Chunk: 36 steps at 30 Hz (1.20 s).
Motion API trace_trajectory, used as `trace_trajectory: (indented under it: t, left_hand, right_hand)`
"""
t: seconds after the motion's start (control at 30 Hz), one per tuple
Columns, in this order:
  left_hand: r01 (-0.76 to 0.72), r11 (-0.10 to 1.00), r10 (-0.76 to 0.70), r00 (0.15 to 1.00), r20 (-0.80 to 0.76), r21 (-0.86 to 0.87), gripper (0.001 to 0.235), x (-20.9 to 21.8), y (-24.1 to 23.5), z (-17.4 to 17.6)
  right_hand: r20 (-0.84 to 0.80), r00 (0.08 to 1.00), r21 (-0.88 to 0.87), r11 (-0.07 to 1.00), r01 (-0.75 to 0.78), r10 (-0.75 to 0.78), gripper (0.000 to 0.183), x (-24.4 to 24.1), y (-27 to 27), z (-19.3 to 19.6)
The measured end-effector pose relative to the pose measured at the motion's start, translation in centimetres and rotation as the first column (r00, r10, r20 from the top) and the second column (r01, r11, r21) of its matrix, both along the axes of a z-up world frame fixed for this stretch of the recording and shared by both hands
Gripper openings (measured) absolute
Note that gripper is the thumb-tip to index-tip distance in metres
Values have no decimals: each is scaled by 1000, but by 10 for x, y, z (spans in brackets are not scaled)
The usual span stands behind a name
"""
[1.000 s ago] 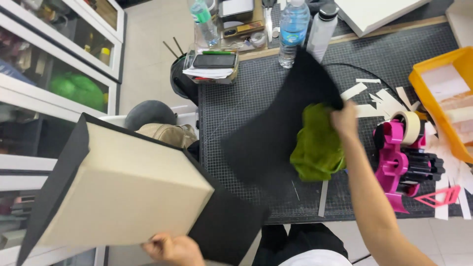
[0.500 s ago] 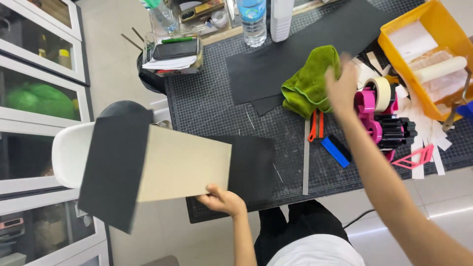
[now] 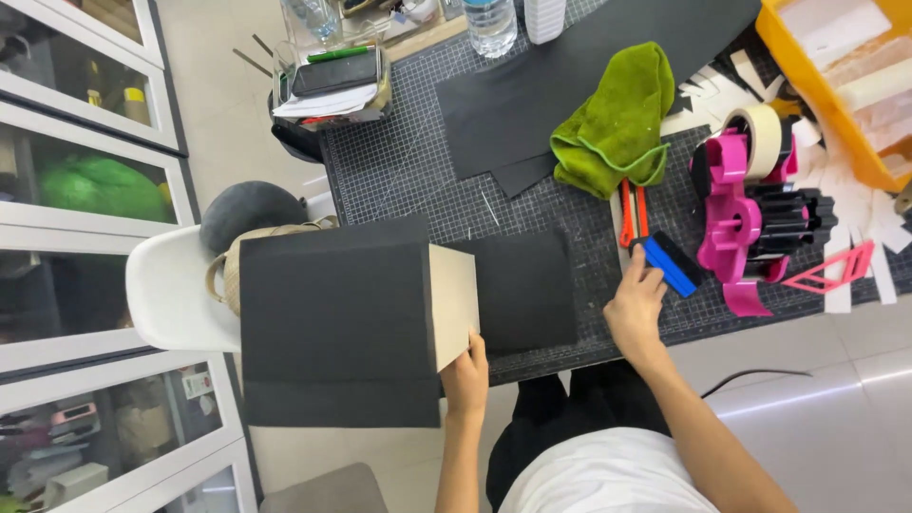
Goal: Applying black adhesive film to a white box using a squeegee, roller, and cutter for a clean finish.
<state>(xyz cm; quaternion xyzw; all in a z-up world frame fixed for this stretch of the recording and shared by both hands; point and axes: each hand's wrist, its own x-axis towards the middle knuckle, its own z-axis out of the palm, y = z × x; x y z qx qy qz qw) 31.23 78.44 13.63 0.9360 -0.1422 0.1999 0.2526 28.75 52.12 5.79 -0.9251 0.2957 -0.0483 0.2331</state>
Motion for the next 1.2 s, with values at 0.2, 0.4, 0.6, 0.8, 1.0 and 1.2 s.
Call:
trace_trajectory:
  t: [0.2,0.4,0.6,0.8,1.0,1.2]
  left_hand:
    - [-157,987,157,988,15,42,17,5,-32,-3]
    - [-197,980,198,980,30,-27,21,20,-36,-45]
    - [-153,988,154,987,-37,20,10,39,-45,2]
    - [32,993,22,894,-447,114,36,50,-58,47]
    - [98,990,-37,882,-470,105,32,42,-43,-23]
    - [79,980,7,904,-427,183,39,52,-63,49]
  right_hand:
    - [181,983,393,914,-98,27,76,-18,44,27]
    - [152,942,539,774,-333,299,68,3,98,27]
    - [255,808,346,730,-590,532,55,30,115,-2]
    - [130,767,272,721,-637,628,61,32,114,-6]
    - [53,721,313,674,-669,691,59,38,107,3]
    - [78,827,256,791,-556,557,55,65,66,12]
